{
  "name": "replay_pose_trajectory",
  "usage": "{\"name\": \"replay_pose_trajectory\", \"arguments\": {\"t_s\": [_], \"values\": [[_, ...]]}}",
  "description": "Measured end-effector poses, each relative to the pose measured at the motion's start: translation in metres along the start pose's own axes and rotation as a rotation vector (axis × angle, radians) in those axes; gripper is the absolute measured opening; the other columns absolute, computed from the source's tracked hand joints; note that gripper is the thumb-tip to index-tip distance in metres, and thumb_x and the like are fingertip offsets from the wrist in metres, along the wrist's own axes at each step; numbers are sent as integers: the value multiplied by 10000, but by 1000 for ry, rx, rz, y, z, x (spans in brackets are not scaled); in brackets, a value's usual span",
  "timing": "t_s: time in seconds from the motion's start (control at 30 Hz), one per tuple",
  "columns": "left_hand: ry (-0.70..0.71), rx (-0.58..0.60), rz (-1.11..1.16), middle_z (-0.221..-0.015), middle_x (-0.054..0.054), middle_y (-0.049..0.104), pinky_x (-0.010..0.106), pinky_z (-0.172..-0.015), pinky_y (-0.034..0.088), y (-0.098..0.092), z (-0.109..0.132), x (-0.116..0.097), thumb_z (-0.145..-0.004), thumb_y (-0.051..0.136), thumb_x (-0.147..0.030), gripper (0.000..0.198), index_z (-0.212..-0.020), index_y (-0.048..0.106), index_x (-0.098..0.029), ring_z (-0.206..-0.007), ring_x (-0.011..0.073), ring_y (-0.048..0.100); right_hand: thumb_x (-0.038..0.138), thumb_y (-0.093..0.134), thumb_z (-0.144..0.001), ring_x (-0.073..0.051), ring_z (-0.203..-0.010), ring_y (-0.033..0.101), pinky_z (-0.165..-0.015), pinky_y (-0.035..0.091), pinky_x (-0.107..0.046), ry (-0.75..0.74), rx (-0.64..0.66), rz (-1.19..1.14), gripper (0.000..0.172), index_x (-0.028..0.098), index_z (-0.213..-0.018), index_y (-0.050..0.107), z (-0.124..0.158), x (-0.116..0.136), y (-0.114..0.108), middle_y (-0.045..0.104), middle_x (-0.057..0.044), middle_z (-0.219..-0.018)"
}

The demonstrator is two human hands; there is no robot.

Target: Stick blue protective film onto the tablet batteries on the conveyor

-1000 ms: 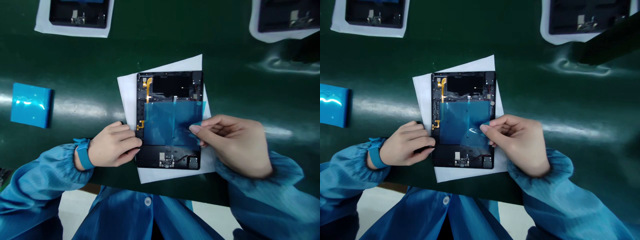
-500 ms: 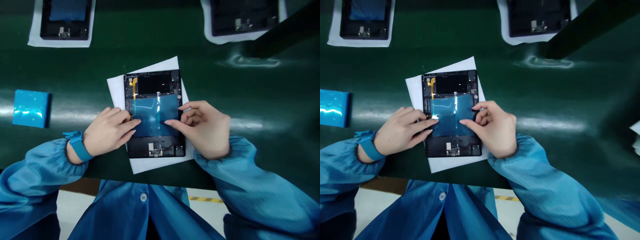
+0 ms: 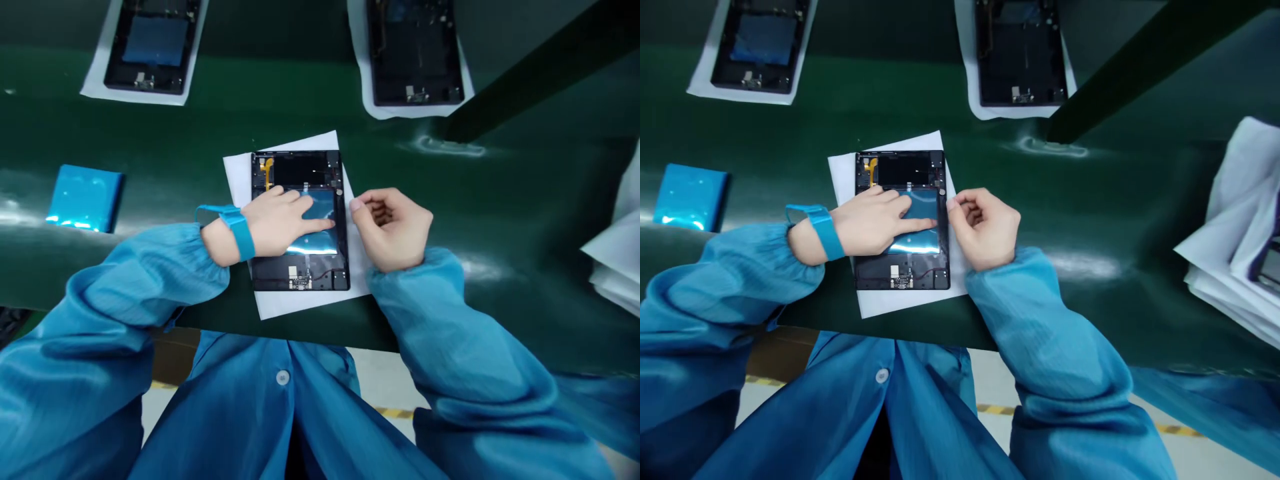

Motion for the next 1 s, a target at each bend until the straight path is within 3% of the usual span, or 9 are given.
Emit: {"name": "replay_pose_trajectory", "arguments": {"t_s": [0.07,0.17,0.27,0.47,0.63,0.73,0.9,1.0], "values": [[-26,-69,67,-1151,118,614,445,-871,428,-1,10,15,-948,429,-161,542,-1460,540,-299,-1036,296,581,382,579,-970,-175,-741,606,-715,483,-331,-227,136,134,254,184,-989,738,7,26,10,688,-58,-834],[-180,-273,168,-1191,122,607,459,-932,439,-6,38,52,-921,477,-211,465,-1365,615,-221,-1097,302,558,463,520,-1008,-239,-888,588,-792,418,-374,-601,458,340,406,171,-1189,736,26,62,42,700,-120,-984],[-302,-365,248,-1182,122,609,464,-950,445,-1,63,82,-919,521,-323,434,-1318,641,-198,-1097,305,551,564,472,-1005,-252,-876,536,-764,334,-371,-794,653,478,565,172,-1372,647,32,75,70,670,-139,-1034],[-300,-375,279,-1137,136,620,449,-929,444,11,68,86,-925,516,-373,446,-1292,648,-157,-1039,298,558,683,399,-980,-282,-924,549,-782,326,-370,-660,622,604,746,150,-1481,549,-10,68,92,643,-178,-1129],[-296,-403,270,-1118,129,629,441,-909,438,13,64,85,-928,513,-386,445,-1290,652,-166,-1018,296,559,723,377,-964,-269,-901,541,-763,324,-362,-750,655,595,811,95,-1433,587,16,76,86,660,-169,-1055],[-294,-402,267,-1121,132,626,444,-899,435,14,64,85,-922,513,-375,444,-1291,649,-167,-1024,302,555,694,376,-983,-248,-861,526,-737,310,-359,-834,681,568,735,137,-1385,636,34,81,79,666,-141,-1009],[-299,-405,261,-1120,128,625,439,-891,429,14,66,87,-920,505,-390,454,-1293,648,-176,-1020,299,549,629,372,-1011,-281,-904,543,-752,330,-378,-617,515,701,703,100,-1403,618,5,65,71,667,-175,-1035],[-301,-401,263,-1120,123,623,434,-893,424,15,67,88,-920,501,-399,458,-1296,645,-181,-1017,293,547,656,366,-1001,-289,-902,541,-752,335,-387,-635,536,701,764,51,-1403,604,10,66,72,666,-187,-1032]]}}
Point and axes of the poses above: each hand's wrist, its own z-axis away from the middle knuckle, its own y-axis out of the palm, x = y × z, the point moved 7 cm from there along -z, towards the middle knuckle
